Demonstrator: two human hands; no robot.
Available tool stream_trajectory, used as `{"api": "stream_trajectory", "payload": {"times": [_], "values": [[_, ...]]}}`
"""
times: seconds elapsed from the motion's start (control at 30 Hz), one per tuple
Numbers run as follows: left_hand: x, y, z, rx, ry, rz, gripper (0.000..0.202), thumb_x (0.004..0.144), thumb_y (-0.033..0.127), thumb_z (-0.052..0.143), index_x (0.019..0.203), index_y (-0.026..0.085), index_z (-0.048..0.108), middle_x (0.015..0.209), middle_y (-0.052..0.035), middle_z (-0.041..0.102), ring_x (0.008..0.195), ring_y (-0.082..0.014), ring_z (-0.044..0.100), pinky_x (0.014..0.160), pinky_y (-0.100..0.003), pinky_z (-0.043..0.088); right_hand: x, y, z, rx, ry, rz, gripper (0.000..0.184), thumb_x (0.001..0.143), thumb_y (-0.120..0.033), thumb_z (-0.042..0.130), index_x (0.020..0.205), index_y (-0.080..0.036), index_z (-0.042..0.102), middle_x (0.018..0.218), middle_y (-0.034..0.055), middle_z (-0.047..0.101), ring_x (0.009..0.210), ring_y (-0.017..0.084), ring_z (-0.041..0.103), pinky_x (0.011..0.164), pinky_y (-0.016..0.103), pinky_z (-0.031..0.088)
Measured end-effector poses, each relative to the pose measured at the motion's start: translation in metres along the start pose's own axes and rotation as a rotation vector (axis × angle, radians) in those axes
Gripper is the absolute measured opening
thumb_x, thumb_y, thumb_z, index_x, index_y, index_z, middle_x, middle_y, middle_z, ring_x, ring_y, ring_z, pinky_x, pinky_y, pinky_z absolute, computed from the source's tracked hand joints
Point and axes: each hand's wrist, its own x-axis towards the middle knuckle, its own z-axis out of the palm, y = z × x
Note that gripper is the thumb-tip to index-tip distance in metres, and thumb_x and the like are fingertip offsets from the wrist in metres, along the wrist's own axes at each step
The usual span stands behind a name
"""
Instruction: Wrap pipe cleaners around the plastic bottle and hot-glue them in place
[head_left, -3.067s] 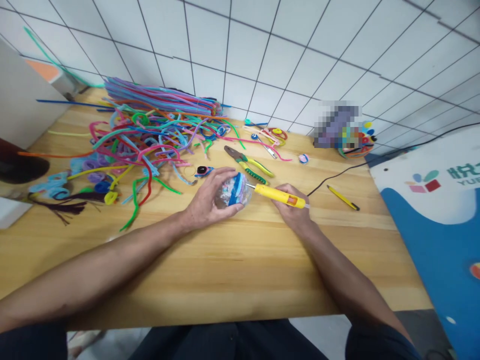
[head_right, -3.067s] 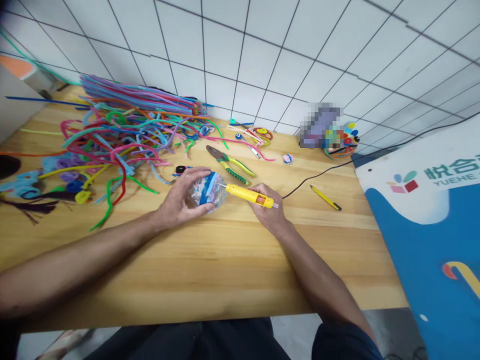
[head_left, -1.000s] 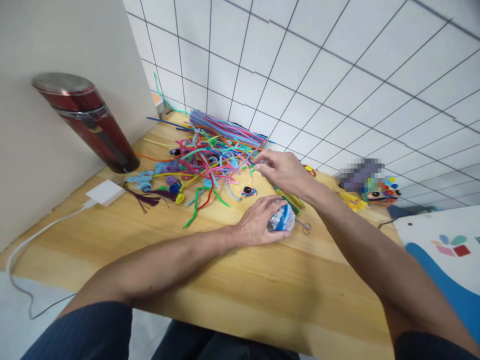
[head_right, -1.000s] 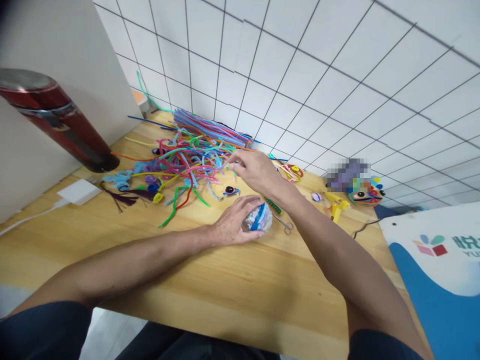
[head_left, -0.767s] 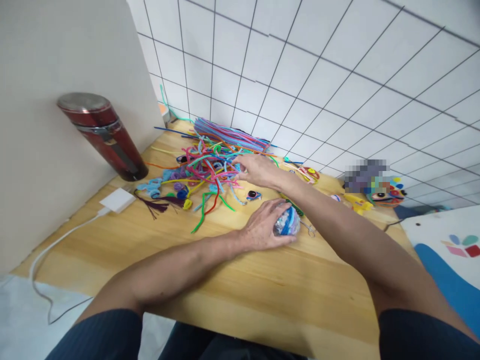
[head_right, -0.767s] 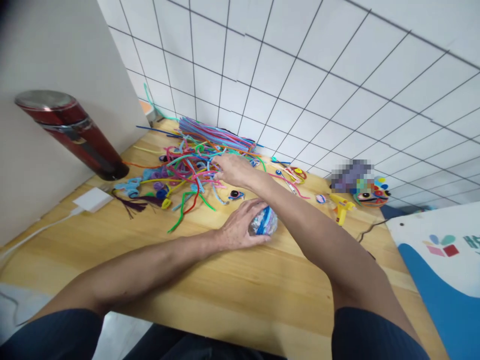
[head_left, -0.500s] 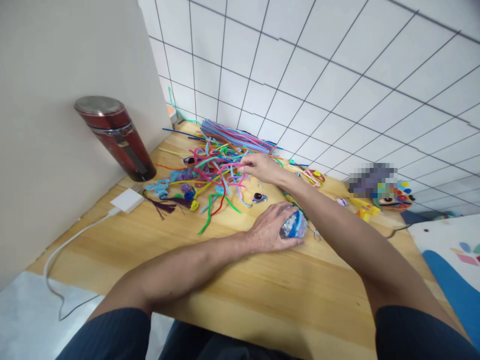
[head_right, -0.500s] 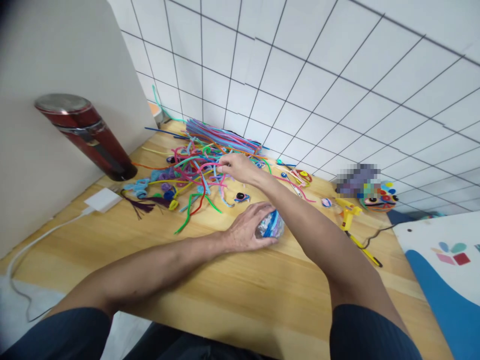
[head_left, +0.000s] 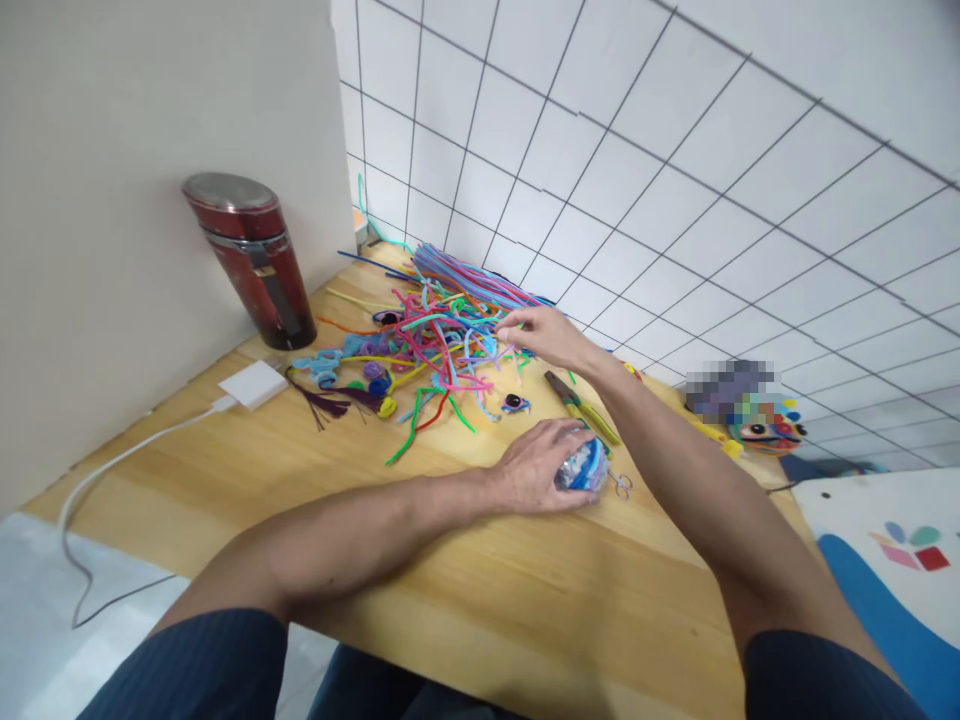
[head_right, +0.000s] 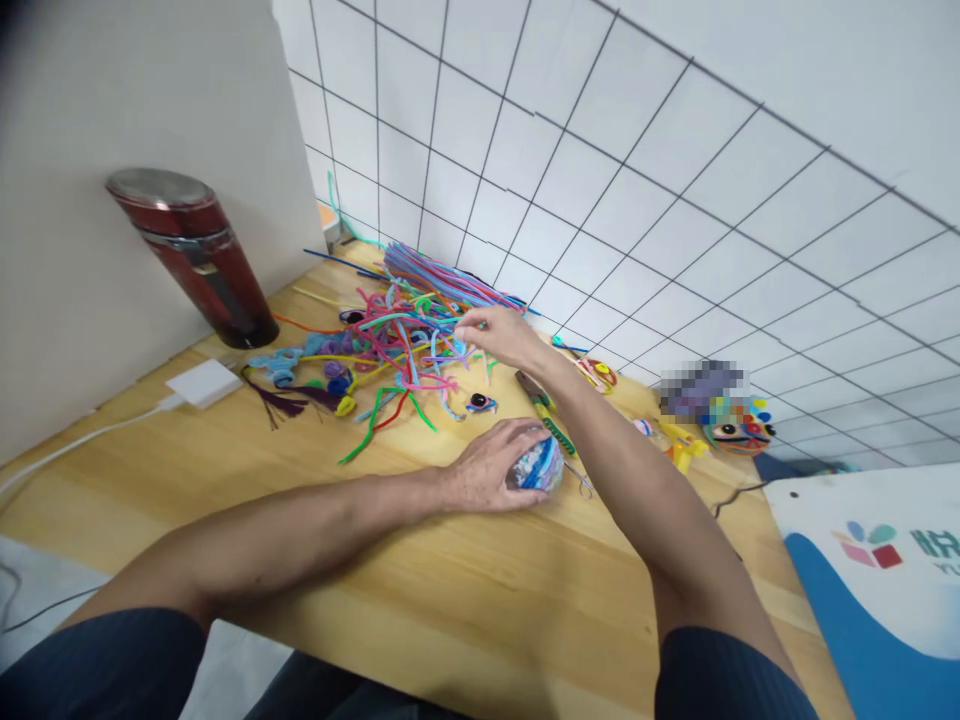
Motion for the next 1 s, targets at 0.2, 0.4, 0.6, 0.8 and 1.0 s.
{"api": "stream_trajectory", "payload": {"times": [0.2,0.4,0.6,0.8,1.0], "values": [[0.0,0.0,0.001,0.001,-0.021,-0.033,0.083,0.083,0.059,0.082,0.151,0.021,0.051,0.156,-0.018,0.054,0.147,-0.0356,0.053,0.126,-0.052,0.045,0.037,-0.009,0.017,-0.215,0.04,0.03,0.025,0.092,-0.03,0.071,0.111,-0.018,0.082,0.108,0.007,0.082,0.097,0.021,0.072,0.084,0.029,0.047],[0.002,0.002,-0.003,0.0,-0.041,-0.061,0.086,0.082,0.06,0.083,0.151,0.019,0.052,0.155,-0.0193,0.054,0.147,-0.0361,0.052,0.126,-0.052,0.046,0.054,-0.026,0.018,-0.164,-0.018,-0.006,0.024,0.094,-0.03,0.063,0.086,-0.017,0.081,0.076,0.0013,0.075,0.069,0.014,0.062,0.067,0.027,0.04],[0.003,0.005,-0.006,-0.023,-0.039,-0.094,0.086,0.082,0.058,0.082,0.151,0.018,0.052,0.155,-0.0201,0.054,0.147,-0.0371,0.053,0.126,-0.052,0.046,0.039,-0.018,-0.017,-0.138,-0.062,0.099,0.022,0.083,-0.03,0.067,0.068,-0.018,0.076,0.057,-0.002,0.063,0.057,0.012,0.049,0.06,0.028,0.034],[0.001,0.0,-0.006,-0.045,-0.018,-0.051,0.092,0.083,0.059,0.082,0.158,0.022,0.042,0.162,-0.0196,0.048,0.152,-0.0378,0.047,0.127,-0.058,0.042,0.007,0.002,-0.023,-0.029,0.021,0.136,0.026,0.083,-0.036,0.066,0.067,-0.017,0.075,0.058,-0.0012,0.064,0.056,0.011,0.049,0.058,0.027,0.034],[-0.002,-0.005,-0.005,-0.049,-0.019,-0.02,0.087,0.088,0.063,0.076,0.157,0.022,0.043,0.161,-0.0205,0.049,0.151,-0.0377,0.048,0.126,-0.059,0.042,-0.028,0.016,-0.032,0.398,0.154,0.171,0.028,0.083,-0.044,0.069,0.082,-0.016,0.075,0.072,0.0024,0.073,0.055,0.009,0.048,0.052,0.023,0.034]]}}
